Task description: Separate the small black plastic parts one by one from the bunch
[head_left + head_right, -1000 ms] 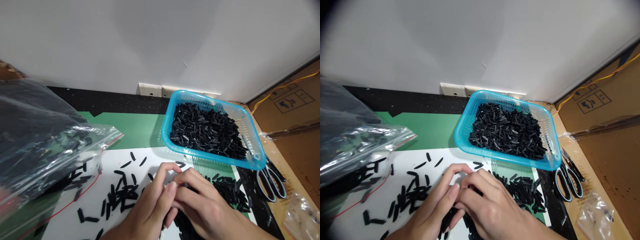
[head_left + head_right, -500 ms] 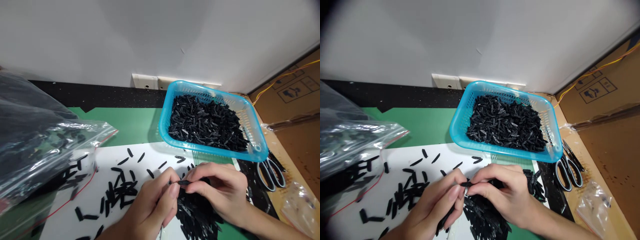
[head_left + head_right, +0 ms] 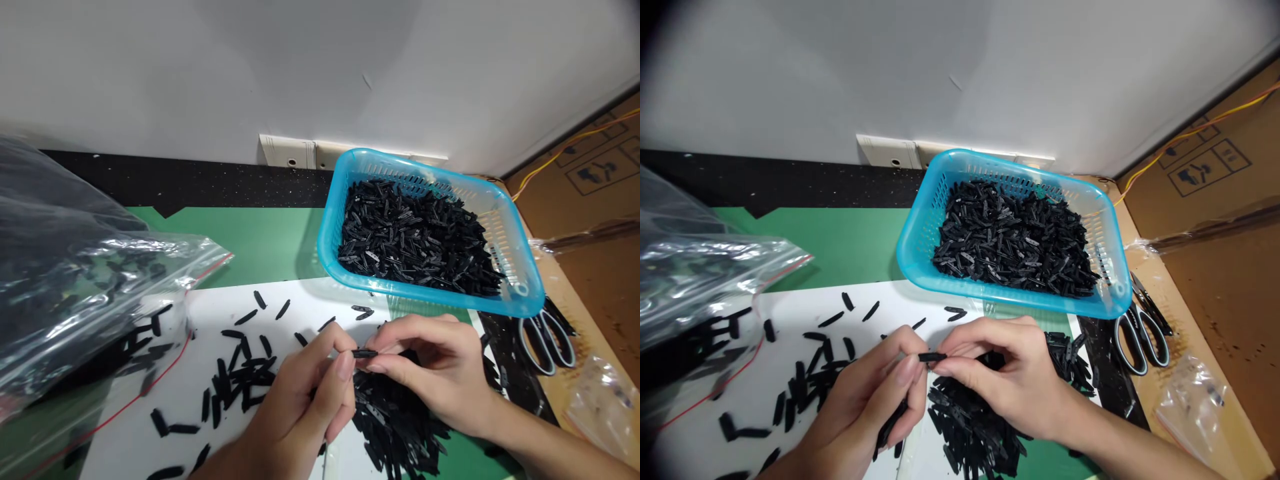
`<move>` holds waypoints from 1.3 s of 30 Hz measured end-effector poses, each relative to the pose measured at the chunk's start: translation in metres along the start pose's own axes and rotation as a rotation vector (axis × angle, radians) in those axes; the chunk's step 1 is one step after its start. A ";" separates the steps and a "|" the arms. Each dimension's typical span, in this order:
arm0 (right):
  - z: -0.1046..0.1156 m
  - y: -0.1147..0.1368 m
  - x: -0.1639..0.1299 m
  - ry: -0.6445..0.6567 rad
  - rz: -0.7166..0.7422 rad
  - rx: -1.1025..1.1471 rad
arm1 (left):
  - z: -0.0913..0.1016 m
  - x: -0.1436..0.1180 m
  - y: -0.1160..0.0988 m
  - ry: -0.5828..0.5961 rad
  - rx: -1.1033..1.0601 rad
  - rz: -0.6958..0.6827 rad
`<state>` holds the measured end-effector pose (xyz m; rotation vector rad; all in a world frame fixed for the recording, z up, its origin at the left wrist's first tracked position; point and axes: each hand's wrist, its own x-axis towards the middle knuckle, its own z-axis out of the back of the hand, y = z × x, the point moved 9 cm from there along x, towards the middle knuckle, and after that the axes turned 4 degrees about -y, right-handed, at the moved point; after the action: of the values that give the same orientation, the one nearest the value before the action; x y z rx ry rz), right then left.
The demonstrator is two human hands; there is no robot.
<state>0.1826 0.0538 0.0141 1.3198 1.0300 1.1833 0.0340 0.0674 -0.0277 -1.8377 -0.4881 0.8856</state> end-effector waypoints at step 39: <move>-0.009 0.008 -0.007 0.104 0.107 -0.251 | -0.001 0.000 0.006 0.033 0.011 -0.007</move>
<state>0.1722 0.0476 0.0215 1.1367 0.8598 1.4250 0.0339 0.0641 -0.0333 -1.8363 -0.4680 0.8504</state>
